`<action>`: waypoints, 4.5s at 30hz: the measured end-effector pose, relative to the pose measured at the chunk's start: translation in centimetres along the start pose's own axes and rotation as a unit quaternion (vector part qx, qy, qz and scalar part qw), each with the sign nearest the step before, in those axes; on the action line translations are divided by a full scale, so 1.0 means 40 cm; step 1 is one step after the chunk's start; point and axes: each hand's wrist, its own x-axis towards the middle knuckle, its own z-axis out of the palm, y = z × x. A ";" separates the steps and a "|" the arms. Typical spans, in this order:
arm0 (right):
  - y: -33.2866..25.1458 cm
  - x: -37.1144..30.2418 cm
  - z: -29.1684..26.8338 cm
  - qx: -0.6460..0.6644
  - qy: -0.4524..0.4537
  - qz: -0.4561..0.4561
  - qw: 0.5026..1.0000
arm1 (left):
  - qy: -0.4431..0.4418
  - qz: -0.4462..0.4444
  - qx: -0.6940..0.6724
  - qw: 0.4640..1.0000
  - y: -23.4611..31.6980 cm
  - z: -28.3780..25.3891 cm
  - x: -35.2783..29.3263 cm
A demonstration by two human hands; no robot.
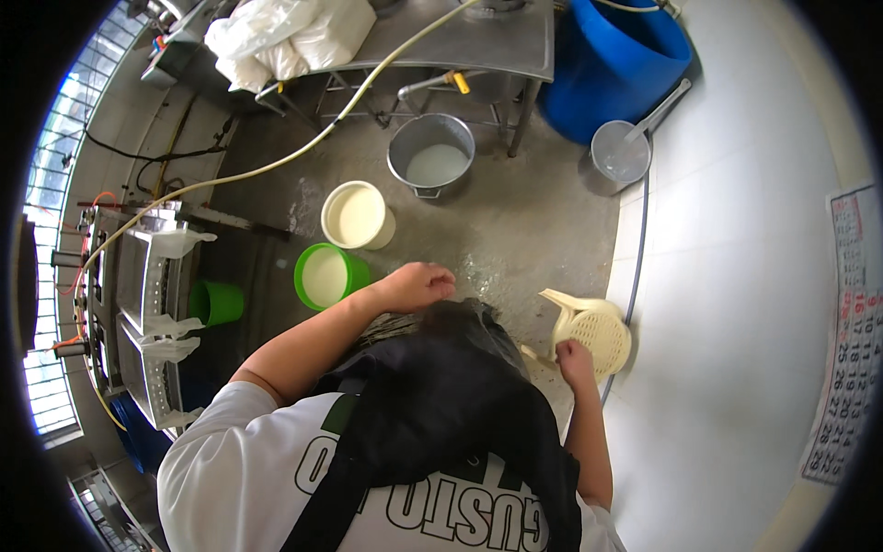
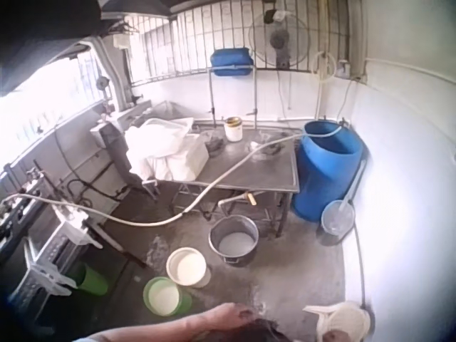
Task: The person washes beans in a large bowl by hand under running water from a hose, then uses a strainer to scoop the beans out and place them into another bowl.
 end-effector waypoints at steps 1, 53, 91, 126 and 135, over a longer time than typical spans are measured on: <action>-0.075 0.033 -0.058 0.041 0.004 -0.001 0.999 | 0.044 0.016 -0.024 0.999 0.022 -0.016 0.039; -0.415 1.871 -1.122 0.072 -0.053 -0.286 0.954 | -0.111 -0.403 -0.607 0.676 0.715 -0.308 2.127; -1.111 1.436 -1.804 -0.066 0.182 -0.374 0.907 | -0.015 -0.081 -0.466 0.881 0.791 -0.420 1.787; -1.247 0.580 -0.089 -0.269 -0.670 -0.332 0.607 | 0.613 -0.069 -0.776 0.130 0.192 0.603 0.318; -1.413 0.868 0.112 -0.386 -0.388 -0.676 0.494 | 0.475 -0.577 -0.663 0.048 0.181 1.033 0.285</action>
